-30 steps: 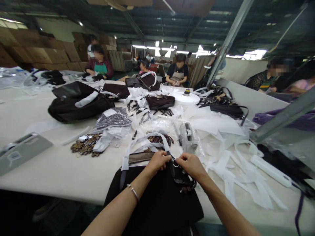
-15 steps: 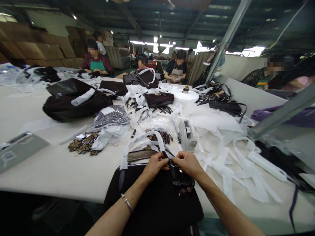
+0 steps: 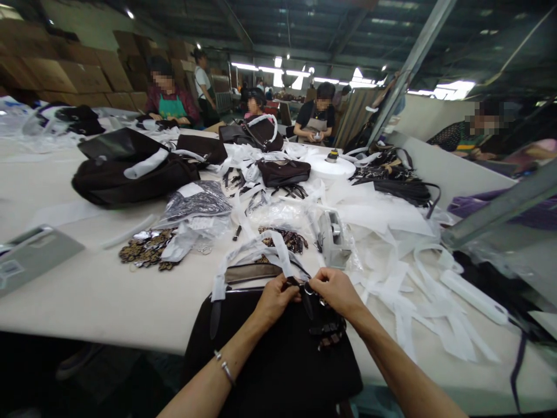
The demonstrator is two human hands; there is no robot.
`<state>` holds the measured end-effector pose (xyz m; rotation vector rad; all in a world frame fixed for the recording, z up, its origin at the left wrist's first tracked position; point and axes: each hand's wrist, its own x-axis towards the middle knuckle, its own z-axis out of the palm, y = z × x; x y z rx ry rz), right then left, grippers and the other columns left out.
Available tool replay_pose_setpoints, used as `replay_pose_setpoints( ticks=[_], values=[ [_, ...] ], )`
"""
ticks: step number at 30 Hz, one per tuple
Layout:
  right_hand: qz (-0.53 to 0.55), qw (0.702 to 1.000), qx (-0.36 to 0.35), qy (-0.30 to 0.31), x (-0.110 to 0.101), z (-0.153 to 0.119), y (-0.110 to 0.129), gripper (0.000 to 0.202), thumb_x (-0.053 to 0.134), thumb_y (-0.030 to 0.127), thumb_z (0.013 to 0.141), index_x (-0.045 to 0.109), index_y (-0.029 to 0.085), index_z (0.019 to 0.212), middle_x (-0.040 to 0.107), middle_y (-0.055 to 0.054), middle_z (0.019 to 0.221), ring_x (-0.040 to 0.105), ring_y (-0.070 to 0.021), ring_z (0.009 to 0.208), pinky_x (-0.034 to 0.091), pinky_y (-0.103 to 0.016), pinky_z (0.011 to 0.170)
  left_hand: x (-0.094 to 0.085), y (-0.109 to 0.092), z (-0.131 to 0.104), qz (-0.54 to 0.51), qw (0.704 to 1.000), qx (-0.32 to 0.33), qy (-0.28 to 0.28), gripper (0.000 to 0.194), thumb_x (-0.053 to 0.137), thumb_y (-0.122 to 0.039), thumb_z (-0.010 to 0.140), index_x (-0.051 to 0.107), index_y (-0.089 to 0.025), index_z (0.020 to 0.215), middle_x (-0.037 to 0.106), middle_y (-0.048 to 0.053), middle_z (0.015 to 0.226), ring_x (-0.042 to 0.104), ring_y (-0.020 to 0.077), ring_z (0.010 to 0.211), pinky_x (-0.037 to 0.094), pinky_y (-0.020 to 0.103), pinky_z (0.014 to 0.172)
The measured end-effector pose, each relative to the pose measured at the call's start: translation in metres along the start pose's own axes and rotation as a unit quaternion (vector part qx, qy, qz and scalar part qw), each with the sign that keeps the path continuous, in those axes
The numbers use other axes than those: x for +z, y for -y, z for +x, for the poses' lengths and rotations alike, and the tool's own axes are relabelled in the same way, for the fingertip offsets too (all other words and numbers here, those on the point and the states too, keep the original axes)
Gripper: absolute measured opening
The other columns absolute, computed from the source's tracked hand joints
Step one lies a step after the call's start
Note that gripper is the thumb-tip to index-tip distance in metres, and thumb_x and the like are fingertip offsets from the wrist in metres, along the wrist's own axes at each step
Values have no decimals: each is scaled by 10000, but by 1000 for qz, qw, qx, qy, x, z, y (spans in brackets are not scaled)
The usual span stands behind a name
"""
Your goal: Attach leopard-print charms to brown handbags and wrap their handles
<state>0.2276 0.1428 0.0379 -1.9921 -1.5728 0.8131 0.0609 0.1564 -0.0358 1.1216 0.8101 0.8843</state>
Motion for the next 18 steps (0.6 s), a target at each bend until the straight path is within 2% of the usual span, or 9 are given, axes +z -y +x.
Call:
replay_pose_setpoints(
  ticks=[5,8,12,18],
  values=[
    [6,1000,-5,-4,2,1,1,201,616,338,684,593,177,567,611,-2,558,553,-138,566,380,-222,512,0,-1,-3,47,998,30,17,211,613,-240,797,666,-151,981,695,30,893,646,159,775,539,283,763],
    [20,1000,-1,3,5,3,1,205,624,341,676,587,176,561,598,2,546,543,-130,545,386,-217,497,-1,1,-4,76,996,47,9,208,595,-211,802,671,-156,988,697,22,877,637,150,740,531,267,734],
    [61,997,34,27,7,6,-5,188,601,348,695,587,178,617,579,14,524,529,-120,455,384,-204,401,-1,5,-3,46,998,30,-1,217,593,-239,808,656,-153,997,698,34,902,657,158,740,546,283,735],
    [118,989,57,61,6,5,-3,190,607,353,701,544,188,633,531,41,475,499,-104,397,381,-197,370,-2,8,-2,38,999,26,1,210,608,-264,809,656,-148,978,694,45,926,653,169,786,549,291,758]
  ],
)
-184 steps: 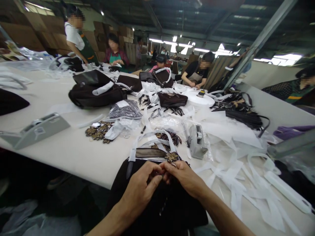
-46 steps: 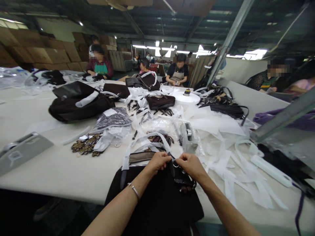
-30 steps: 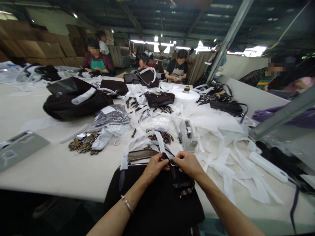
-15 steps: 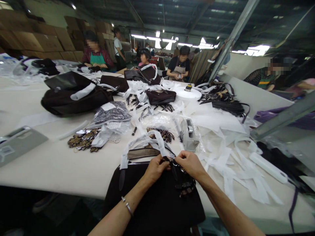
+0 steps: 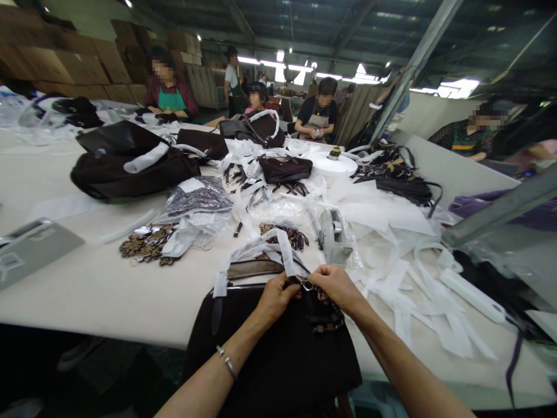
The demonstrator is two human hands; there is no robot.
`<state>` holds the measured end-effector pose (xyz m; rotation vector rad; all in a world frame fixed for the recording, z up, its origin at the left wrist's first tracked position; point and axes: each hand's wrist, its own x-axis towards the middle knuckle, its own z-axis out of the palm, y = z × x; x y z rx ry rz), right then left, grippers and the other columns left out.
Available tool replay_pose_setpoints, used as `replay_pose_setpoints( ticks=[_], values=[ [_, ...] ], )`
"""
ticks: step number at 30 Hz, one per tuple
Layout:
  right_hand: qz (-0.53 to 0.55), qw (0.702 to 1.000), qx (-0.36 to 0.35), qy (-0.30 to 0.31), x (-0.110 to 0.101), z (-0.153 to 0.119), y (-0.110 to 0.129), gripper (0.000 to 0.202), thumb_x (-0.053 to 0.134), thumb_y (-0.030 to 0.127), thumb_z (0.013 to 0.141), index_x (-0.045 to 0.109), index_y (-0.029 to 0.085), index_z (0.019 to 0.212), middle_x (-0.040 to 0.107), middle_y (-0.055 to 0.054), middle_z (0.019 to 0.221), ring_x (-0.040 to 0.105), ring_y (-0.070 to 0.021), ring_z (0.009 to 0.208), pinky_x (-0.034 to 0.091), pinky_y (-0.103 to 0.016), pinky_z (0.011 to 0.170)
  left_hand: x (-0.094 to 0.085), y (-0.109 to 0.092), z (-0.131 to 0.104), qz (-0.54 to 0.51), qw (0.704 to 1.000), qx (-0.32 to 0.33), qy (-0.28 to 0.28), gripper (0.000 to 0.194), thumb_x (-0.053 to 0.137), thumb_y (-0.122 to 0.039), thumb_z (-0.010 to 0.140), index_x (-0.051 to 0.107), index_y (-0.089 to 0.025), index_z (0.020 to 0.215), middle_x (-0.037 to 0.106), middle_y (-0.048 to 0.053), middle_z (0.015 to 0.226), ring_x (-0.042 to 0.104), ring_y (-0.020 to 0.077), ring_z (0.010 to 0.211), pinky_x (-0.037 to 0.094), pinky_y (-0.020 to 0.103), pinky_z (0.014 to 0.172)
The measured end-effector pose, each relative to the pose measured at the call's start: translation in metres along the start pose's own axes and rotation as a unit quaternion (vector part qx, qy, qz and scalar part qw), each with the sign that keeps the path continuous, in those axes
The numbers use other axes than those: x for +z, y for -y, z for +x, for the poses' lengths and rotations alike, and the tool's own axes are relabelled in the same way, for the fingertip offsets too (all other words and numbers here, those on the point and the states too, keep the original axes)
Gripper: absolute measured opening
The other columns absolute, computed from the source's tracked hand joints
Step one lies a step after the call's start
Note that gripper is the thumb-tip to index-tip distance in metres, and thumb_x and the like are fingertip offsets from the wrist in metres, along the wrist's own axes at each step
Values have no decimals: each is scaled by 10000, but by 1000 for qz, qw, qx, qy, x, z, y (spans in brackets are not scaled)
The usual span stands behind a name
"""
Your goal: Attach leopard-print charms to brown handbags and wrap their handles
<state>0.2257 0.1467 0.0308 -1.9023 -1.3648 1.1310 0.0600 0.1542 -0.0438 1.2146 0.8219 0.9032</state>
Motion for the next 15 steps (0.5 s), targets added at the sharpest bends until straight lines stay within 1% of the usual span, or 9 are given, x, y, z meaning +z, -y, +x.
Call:
replay_pose_setpoints(
  ticks=[3,6,11,15],
  values=[
    [5,1000,-5,-5,1,-1,2,199,621,346,690,529,188,612,521,46,476,491,-97,404,372,-194,380,0,0,-1,8,1000,7,0,211,604,-260,814,659,-146,984,695,47,924,649,173,800,548,283,755],
    [1,1000,-11,-16,2,0,-1,198,621,349,688,536,187,613,512,49,480,478,-95,412,363,-196,384,0,-1,-1,-1,1000,-4,-2,225,602,-271,814,655,-151,997,699,46,941,655,178,814,553,294,768],
    [-9,999,-16,-29,2,1,-9,192,610,358,687,559,184,624,530,42,506,486,-103,443,373,-199,401,1,-2,-1,-6,1000,-3,-6,225,603,-262,805,658,-151,992,700,41,942,655,159,767,552,281,747],
    [-20,999,-22,-39,0,0,-10,179,607,341,684,565,182,612,544,37,523,496,-103,466,382,-199,430,1,-2,-1,-8,1000,2,-7,211,600,-247,805,661,-144,978,699,46,932,654,159,761,551,278,742]
  ],
)
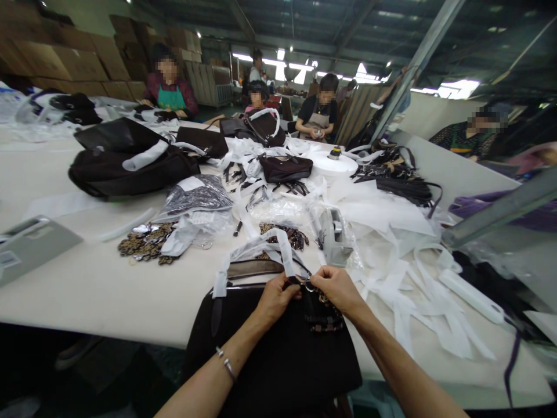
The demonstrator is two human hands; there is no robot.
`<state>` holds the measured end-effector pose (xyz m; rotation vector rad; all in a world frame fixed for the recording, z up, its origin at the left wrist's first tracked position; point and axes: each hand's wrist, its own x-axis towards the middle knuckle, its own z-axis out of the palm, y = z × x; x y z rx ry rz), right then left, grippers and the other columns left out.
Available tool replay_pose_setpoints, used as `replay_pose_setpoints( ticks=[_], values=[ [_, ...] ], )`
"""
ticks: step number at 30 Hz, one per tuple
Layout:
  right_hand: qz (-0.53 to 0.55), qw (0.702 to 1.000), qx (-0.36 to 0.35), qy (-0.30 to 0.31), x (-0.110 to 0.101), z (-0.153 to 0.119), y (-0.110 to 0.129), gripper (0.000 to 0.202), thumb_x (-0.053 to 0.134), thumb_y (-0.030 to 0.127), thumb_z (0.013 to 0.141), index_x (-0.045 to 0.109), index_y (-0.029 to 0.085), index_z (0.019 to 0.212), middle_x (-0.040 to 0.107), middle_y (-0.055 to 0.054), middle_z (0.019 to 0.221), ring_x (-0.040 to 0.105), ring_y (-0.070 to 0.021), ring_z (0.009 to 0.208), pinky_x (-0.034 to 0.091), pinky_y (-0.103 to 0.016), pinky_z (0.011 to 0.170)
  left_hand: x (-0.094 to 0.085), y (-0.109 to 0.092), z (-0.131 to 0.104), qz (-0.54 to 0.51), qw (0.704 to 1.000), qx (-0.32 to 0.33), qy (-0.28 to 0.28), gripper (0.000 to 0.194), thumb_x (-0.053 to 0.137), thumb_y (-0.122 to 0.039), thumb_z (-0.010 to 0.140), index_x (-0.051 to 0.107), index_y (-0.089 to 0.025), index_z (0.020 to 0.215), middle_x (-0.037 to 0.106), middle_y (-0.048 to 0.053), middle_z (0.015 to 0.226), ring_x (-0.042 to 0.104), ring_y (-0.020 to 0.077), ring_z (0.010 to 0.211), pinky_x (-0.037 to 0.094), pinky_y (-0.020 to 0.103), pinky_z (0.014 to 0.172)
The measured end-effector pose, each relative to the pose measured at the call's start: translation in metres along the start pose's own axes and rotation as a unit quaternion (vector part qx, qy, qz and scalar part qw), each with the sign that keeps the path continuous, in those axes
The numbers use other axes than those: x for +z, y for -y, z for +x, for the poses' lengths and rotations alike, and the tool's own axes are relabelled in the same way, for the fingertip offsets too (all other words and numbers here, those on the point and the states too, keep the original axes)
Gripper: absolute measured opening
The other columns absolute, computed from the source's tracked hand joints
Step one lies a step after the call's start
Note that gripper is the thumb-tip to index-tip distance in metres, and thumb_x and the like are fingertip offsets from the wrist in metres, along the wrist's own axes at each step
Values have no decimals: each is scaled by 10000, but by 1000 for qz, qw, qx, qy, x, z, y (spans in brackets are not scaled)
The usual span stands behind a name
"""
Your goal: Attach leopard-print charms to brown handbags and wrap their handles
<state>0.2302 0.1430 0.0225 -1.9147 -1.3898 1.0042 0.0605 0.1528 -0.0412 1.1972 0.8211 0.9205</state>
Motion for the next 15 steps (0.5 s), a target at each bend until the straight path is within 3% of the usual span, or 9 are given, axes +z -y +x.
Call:
replay_pose_setpoints(
  ticks=[9,15],
  values=[
    [-17,999,7,31,8,1,4,226,651,353,671,553,174,574,545,31,509,484,-95,478,347,-192,434,-1,-5,-2,55,998,23,3,177,579,-200,810,676,-148,949,686,23,836,616,154,725,512,262,723],
    [26,982,52,181,-6,8,9,196,669,329,661,554,179,607,501,61,432,444,-82,373,325,-182,366,1,-5,-2,22,1000,-2,12,165,603,-238,806,669,-147,927,678,19,831,606,137,684,510,249,685]
  ],
)
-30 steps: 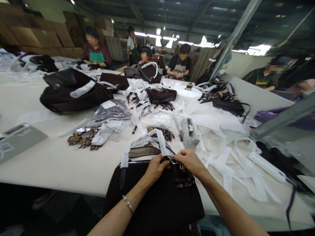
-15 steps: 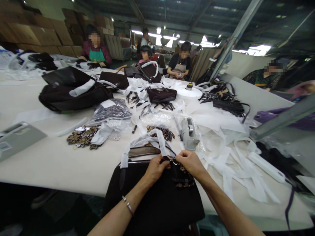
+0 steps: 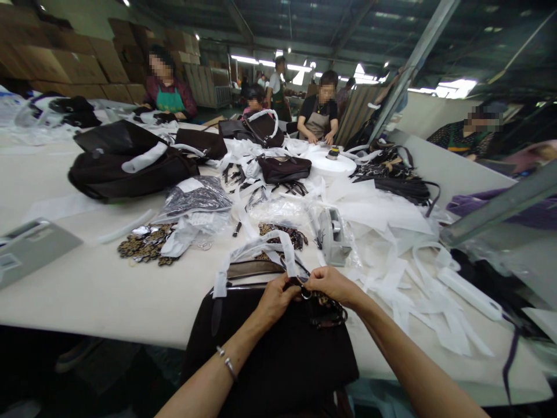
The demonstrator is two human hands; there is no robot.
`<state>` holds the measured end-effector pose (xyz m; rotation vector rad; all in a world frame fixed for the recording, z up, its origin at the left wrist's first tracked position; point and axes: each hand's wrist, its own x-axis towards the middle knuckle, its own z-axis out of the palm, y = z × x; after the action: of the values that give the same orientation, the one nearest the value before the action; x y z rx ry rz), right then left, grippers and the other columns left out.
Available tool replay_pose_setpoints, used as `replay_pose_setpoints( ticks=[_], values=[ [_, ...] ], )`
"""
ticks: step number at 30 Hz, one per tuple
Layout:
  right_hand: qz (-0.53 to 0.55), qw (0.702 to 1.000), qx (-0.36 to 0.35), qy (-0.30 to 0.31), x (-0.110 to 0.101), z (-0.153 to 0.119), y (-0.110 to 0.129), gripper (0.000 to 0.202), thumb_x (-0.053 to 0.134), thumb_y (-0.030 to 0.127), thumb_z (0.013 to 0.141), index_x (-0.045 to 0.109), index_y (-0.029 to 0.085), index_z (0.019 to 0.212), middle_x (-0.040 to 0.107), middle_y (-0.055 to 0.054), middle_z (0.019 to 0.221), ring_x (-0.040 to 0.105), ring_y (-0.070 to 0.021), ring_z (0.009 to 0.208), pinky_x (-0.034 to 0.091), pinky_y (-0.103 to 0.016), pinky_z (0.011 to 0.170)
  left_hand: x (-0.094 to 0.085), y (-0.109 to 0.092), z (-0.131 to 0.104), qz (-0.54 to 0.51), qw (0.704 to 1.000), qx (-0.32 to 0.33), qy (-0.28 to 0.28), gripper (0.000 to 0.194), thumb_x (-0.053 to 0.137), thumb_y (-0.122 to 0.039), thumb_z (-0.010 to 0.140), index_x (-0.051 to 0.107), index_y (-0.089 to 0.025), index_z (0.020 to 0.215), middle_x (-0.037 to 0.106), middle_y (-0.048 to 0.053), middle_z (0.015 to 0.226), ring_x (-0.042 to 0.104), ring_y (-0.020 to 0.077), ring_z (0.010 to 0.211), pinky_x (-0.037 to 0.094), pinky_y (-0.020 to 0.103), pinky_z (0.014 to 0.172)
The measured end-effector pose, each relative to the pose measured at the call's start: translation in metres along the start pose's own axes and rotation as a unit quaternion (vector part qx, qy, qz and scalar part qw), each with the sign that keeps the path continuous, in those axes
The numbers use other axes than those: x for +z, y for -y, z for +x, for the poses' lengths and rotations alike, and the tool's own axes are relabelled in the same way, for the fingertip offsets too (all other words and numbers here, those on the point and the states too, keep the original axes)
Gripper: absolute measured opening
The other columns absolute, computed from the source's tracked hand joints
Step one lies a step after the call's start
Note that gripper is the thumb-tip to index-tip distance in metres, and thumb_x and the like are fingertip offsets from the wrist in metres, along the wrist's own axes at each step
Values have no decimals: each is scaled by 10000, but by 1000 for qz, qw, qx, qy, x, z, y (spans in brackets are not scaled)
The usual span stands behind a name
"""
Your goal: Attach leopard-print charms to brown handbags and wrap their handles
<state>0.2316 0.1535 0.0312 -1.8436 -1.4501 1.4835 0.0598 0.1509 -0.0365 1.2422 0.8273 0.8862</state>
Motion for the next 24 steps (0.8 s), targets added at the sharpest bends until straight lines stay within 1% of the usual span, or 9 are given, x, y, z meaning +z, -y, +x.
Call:
replay_pose_setpoints(
  ticks=[2,4,7,11,14,17,19,21,24],
  values=[
    [14,999,7,42,-8,1,2,208,686,338,661,571,171,618,522,52,459,460,-84,382,344,-183,357,0,1,1,-28,999,-20,3,174,620,-273,799,660,-140,904,673,23,832,614,135,685,522,258,695],
    [24,998,10,54,-13,1,2,262,687,403,689,590,163,650,555,32,500,501,-101,413,386,-195,358,-1,3,3,-43,998,-35,-2,212,631,-310,790,648,-131,902,665,29,822,623,138,682,535,273,698],
    [36,999,-3,16,-13,-3,1,324,646,480,750,612,159,724,594,10,576,558,-122,489,469,-218,403,-3,5,6,-49,997,-52,-15,279,637,-369,782,621,-123,912,652,39,812,635,148,679,554,294,680],
    [75,996,-11,-55,-4,-21,-3,311,675,465,745,639,166,821,643,-8,683,608,-141,549,509,-238,443,-3,5,8,-53,994,-88,-41,330,667,-433,760,552,-155,894,618,8,747,636,138,619,556,281,608],
    [128,991,4,-48,3,-40,-5,333,715,436,710,642,172,901,668,-6,719,631,-150,537,510,-252,476,-2,0,3,-47,988,-138,-51,360,659,-485,764,517,-164,846,609,-1,675,635,143,563,531,263,540],
    [154,987,-22,-28,12,-56,-7,342,721,385,712,649,158,957,694,-19,768,661,-162,633,525,-258,583,1,-10,-10,-55,980,-193,-12,437,612,-559,786,583,-124,812,661,66,703,651,162,587,532,286,566],
    [140,989,-44,-12,21,-66,-6,336,686,344,749,654,155,1024,710,-29,794,664,-167,685,523,-260,626,3,-17,-21,-100,971,-217,23,491,600,-591,791,638,-107,861,685,87,780,652,156,644,534,292,624],
    [97,993,-69,-14,32,-75,-4,346,639,274,777,649,169,1106,717,-27,806,660,-167,696,520,-265,637,5,-21,-30,-160,961,-224,38,486,654,-578,761,662,-108,887,675,59,785,620,126,646,505,252,634],
    [8,989,-143,-34,46,-86,-1,306,604,178,767,699,201,1057,715,-25,868,660,-169,775,525,-278,735,5,-21,-38,-225,951,-212,19,432,759,-497,693,664,-89,800,622,18,668,545,87,569,427,195,569]
  ],
)
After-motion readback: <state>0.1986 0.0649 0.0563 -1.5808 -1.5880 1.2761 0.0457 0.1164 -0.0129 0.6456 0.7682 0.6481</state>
